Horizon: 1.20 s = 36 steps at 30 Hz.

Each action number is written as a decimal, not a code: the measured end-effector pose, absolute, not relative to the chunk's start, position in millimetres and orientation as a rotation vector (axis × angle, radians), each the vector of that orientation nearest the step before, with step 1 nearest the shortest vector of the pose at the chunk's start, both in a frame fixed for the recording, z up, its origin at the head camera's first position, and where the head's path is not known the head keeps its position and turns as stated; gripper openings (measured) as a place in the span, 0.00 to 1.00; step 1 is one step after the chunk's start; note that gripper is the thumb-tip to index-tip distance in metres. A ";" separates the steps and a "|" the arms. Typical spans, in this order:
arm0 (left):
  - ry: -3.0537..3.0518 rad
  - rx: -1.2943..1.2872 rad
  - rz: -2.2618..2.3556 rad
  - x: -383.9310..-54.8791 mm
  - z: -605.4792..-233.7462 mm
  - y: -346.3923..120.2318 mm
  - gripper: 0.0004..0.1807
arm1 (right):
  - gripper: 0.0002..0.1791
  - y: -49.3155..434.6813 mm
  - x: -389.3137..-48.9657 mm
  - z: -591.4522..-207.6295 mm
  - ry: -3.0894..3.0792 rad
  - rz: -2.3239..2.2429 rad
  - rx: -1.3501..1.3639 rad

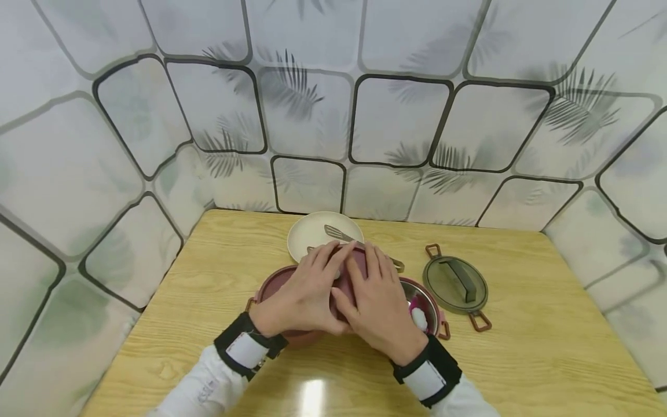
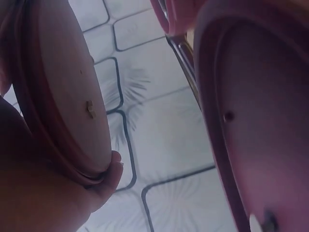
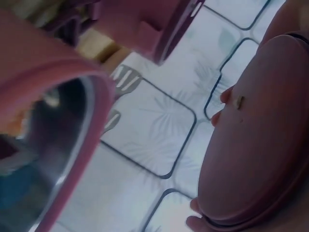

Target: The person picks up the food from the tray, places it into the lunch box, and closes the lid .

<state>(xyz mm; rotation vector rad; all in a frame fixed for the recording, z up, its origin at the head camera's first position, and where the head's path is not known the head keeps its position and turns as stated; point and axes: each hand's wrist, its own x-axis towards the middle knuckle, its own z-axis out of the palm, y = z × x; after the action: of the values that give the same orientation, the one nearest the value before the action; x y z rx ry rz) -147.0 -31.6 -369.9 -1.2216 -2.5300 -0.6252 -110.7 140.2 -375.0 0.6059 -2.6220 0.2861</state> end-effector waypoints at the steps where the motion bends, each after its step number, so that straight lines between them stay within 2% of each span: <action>1: -2.524 -1.233 -0.637 -146.6 -371.4 -27.9 0.69 | 0.36 143.8 -109.5 -376.3 -2.615 0.302 0.597; 19: -2.543 -1.291 -0.675 -133.9 -403.8 36.2 0.69 | 0.30 202.8 -95.2 -415.0 -2.486 0.482 0.481; 36: -2.632 -1.303 -0.604 -132.6 -430.6 69.5 0.70 | 0.25 231.0 -95.5 -445.9 -2.558 0.626 0.365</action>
<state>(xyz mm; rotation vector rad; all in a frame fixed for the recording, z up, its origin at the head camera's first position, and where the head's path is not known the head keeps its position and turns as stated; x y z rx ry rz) -132.6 69.5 -430.6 -1.3033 -2.6319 -0.6036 -95.5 231.0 -445.9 0.3646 -2.5579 0.6261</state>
